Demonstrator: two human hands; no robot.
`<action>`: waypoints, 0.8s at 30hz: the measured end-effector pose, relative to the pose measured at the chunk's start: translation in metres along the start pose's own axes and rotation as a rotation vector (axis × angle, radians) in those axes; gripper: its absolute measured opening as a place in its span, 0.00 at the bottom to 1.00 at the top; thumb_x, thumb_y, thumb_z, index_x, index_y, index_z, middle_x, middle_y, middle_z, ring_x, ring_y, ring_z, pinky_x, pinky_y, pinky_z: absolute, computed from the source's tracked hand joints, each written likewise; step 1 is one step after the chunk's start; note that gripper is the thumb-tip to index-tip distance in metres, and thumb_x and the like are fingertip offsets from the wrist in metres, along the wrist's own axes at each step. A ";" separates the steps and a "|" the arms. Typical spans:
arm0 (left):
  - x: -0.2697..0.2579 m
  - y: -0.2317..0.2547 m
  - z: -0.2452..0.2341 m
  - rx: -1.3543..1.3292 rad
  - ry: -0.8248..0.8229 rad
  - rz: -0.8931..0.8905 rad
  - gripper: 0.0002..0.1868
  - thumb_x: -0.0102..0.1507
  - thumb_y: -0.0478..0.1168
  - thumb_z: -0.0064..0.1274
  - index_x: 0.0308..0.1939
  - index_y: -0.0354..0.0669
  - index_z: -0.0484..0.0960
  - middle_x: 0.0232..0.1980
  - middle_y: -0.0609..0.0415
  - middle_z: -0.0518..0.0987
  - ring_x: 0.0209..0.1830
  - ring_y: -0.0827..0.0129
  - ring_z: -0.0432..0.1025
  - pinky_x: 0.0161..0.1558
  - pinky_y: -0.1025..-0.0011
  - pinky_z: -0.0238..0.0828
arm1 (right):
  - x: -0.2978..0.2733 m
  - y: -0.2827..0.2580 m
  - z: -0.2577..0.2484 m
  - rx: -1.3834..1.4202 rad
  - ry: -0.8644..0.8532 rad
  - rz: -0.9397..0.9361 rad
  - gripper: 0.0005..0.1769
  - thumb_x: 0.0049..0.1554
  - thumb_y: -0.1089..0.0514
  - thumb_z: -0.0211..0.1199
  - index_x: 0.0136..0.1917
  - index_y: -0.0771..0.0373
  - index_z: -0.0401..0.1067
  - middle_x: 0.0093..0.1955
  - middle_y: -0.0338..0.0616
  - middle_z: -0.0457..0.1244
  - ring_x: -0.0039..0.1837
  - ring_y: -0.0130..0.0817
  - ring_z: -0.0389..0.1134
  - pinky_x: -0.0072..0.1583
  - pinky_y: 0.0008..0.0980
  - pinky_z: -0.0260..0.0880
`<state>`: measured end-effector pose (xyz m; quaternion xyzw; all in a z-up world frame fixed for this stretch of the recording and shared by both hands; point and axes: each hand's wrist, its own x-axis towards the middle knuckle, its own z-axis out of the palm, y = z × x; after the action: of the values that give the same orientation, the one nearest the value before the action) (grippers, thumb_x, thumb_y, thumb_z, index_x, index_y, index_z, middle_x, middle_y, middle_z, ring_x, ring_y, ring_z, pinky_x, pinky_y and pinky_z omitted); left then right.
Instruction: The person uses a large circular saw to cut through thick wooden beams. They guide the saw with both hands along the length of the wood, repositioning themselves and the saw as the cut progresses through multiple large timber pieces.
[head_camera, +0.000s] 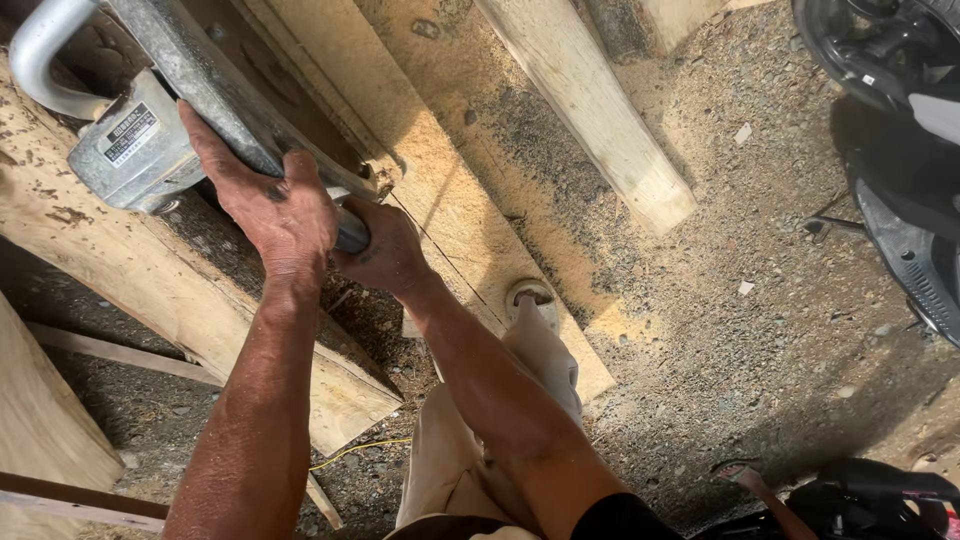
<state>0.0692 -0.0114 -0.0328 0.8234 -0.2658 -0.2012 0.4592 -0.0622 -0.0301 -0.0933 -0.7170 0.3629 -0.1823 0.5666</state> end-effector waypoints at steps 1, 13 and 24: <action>-0.003 0.000 0.000 -0.017 -0.006 0.010 0.55 0.60 0.38 0.49 0.84 0.36 0.32 0.86 0.29 0.44 0.88 0.43 0.43 0.90 0.47 0.41 | -0.002 -0.002 0.003 0.007 -0.011 -0.011 0.21 0.46 0.55 0.72 0.54 0.56 0.75 0.43 0.42 0.73 0.42 0.33 0.76 0.49 0.34 0.80; 0.011 0.037 0.009 0.079 0.128 0.085 0.57 0.52 0.35 0.54 0.80 0.23 0.39 0.77 0.26 0.55 0.82 0.37 0.51 0.83 0.48 0.48 | 0.013 -0.023 -0.019 0.105 -0.046 -0.058 0.23 0.51 0.52 0.74 0.55 0.67 0.76 0.44 0.49 0.73 0.47 0.35 0.78 0.49 0.34 0.78; 0.014 0.027 0.021 0.133 0.225 0.099 0.52 0.54 0.34 0.58 0.77 0.22 0.47 0.72 0.28 0.62 0.78 0.41 0.56 0.82 0.47 0.49 | 0.013 -0.012 -0.025 0.182 -0.154 -0.177 0.18 0.56 0.55 0.77 0.50 0.70 0.75 0.45 0.45 0.73 0.49 0.29 0.75 0.50 0.31 0.77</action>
<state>0.0616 -0.0456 -0.0208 0.8553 -0.2656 -0.0668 0.4399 -0.0663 -0.0554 -0.0771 -0.7036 0.2356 -0.2083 0.6372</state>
